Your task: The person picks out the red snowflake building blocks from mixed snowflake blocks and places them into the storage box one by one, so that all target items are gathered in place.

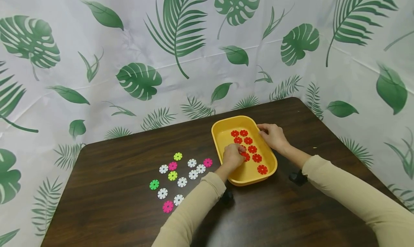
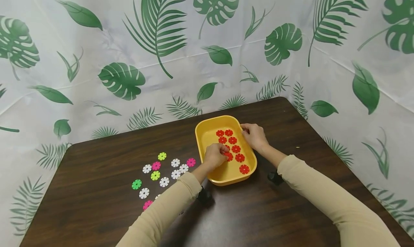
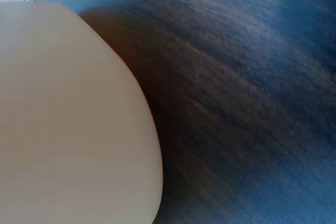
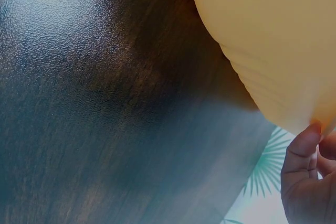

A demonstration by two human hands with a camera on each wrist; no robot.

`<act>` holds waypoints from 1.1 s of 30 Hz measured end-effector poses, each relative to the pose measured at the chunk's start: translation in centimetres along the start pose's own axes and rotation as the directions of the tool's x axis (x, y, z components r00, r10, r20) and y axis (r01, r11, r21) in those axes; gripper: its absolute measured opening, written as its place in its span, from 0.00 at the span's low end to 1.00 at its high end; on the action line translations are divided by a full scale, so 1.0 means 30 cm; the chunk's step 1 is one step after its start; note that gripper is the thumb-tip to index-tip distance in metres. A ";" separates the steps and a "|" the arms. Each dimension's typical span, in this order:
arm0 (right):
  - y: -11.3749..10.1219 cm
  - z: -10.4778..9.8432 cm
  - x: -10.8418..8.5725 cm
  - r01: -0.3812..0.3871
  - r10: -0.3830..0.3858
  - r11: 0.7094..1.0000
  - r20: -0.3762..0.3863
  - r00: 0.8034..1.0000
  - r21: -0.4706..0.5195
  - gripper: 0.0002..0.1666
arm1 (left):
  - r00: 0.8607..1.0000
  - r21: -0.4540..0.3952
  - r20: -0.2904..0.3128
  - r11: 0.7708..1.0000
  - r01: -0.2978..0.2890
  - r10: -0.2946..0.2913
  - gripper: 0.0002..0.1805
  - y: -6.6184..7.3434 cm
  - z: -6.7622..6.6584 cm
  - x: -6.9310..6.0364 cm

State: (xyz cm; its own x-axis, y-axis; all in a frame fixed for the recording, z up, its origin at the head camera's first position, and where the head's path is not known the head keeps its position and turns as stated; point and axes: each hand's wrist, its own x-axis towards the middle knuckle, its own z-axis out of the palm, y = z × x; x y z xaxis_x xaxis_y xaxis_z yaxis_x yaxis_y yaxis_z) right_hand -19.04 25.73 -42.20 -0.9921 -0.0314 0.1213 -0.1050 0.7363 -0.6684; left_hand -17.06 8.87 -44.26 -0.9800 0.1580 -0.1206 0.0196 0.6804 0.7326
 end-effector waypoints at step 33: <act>0.003 -0.001 0.008 0.002 -0.002 1.000 0.001 1.000 -0.016 0.20 | 0.999 -0.124 -0.021 0.992 0.024 -0.027 0.12 0.019 -0.023 0.002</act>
State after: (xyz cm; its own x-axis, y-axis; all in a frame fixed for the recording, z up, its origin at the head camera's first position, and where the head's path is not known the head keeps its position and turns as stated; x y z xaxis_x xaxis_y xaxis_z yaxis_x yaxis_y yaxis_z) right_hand -19.28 25.80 -42.21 -0.9920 -0.0340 0.1218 -0.1062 0.7470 -0.6563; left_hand -17.26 8.77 -43.39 -0.9842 0.1246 -0.1259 -0.0286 0.5896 0.8072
